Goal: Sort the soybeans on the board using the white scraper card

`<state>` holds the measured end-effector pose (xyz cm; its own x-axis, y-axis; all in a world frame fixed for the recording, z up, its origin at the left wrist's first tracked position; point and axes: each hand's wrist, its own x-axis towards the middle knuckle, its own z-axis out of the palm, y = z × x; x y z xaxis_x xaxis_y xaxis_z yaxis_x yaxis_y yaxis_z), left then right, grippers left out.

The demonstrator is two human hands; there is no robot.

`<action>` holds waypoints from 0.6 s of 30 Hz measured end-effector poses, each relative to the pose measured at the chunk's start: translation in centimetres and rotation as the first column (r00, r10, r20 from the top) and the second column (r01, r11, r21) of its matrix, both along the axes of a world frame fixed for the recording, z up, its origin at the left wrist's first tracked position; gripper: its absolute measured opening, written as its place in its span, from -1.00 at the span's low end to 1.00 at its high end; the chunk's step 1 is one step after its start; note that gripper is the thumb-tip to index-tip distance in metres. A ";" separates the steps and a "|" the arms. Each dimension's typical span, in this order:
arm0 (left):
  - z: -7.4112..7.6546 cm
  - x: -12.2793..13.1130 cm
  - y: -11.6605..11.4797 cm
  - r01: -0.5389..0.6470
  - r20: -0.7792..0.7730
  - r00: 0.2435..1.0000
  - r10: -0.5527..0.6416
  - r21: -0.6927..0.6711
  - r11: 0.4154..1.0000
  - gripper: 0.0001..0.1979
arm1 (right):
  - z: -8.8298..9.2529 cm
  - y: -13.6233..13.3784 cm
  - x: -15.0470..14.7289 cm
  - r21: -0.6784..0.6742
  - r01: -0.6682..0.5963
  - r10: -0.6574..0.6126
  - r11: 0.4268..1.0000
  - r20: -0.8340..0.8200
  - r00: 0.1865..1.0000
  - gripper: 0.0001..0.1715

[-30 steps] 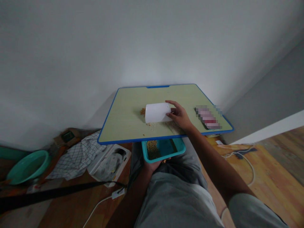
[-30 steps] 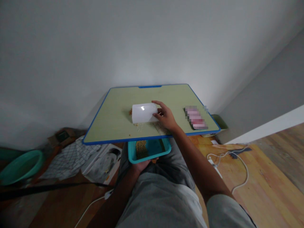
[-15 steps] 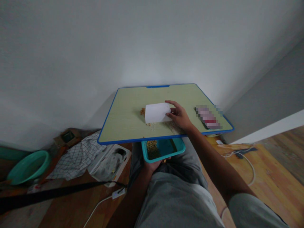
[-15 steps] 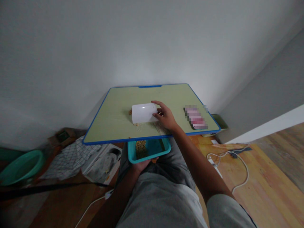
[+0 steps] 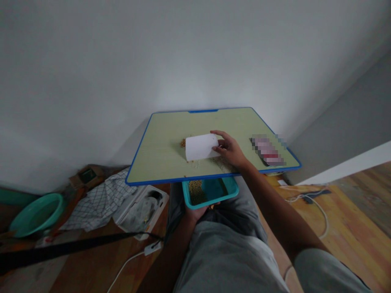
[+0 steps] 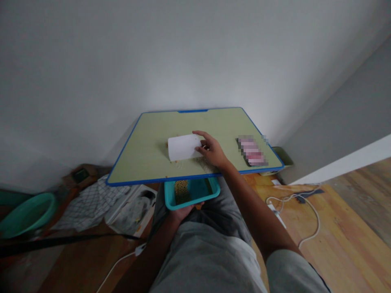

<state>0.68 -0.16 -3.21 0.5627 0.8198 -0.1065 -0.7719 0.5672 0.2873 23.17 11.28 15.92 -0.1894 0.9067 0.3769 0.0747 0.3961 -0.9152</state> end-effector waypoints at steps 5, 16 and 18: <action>0.5 0.2 -0.1 -0.022 -0.009 1.000 0.022 -0.005 1.000 -0.38 | 0.0 0.0 -0.2 -0.019 -0.027 0.026 0.999 -0.037 0.999 -0.21; 0.8 0.1 0.0 -0.023 -0.007 1.000 0.022 -0.018 1.000 -0.40 | 0.0 0.0 0.2 -0.012 0.142 -0.143 0.990 -0.033 0.989 -0.23; 0.3 0.0 0.1 -0.025 -0.003 1.000 0.025 -0.015 1.000 -0.42 | 0.2 -0.1 0.1 -0.017 0.111 -0.112 0.994 -0.027 0.993 -0.23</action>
<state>0.72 -0.08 -2.91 0.5418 0.8318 -0.1203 -0.7851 0.5520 0.2808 23.24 11.18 16.09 -0.0764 0.9272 0.3667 0.0921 0.3728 -0.9233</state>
